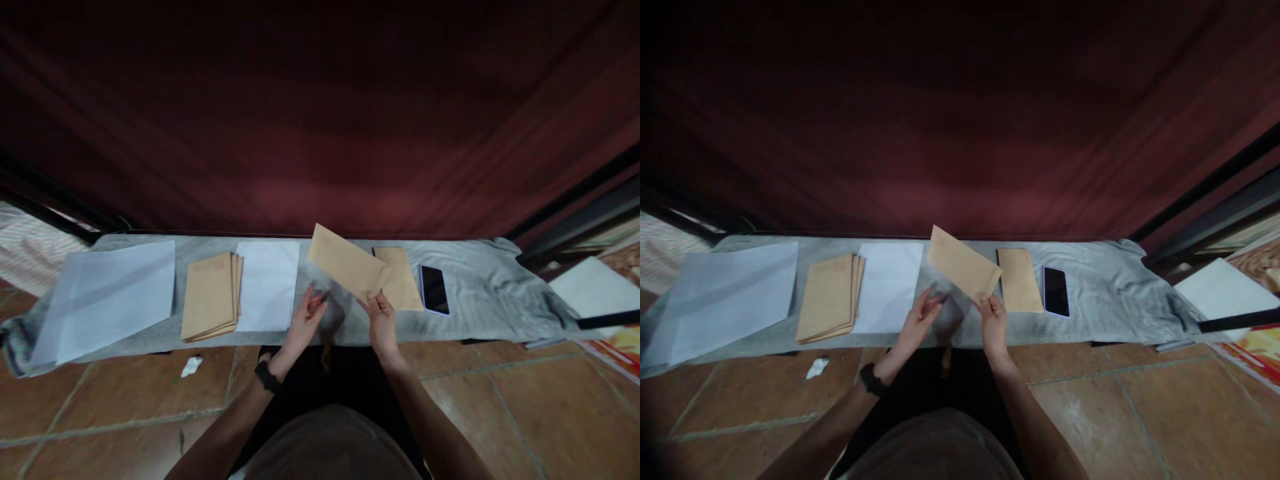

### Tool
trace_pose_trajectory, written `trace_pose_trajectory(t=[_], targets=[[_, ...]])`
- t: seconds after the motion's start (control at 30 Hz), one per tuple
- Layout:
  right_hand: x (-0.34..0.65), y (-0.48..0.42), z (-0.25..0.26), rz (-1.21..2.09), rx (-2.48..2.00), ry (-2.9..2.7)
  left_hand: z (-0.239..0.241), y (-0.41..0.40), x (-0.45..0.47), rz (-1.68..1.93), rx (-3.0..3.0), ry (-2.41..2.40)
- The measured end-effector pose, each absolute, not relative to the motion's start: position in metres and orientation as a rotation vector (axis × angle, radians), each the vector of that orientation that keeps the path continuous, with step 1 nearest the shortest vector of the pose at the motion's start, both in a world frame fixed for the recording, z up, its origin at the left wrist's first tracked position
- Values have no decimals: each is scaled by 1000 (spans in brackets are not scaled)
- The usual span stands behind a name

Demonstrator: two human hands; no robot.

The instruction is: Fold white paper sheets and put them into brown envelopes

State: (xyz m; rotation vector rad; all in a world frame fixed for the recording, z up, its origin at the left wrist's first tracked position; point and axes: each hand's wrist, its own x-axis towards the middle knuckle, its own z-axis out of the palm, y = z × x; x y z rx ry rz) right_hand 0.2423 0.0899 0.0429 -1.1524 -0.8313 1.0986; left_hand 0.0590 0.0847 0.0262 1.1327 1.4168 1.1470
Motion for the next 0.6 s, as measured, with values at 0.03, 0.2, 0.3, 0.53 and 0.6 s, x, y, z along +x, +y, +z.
trace_pose_trajectory(t=[0.03,0.2,0.3,0.53,0.6], targets=[[236,87,41,1193,-1089,-693,26,85,64,1128,997,1346],[214,69,25,1423,-971,-421,23,77,95,1124,649,1112],[214,65,17,1484,-1017,-423,17,75,108,1169,561,1111],[232,72,8,1647,-1295,-580,4,86,112,1141,698,1251],[235,73,5,1704,-1327,-662,2,90,108,1092,776,1335]])
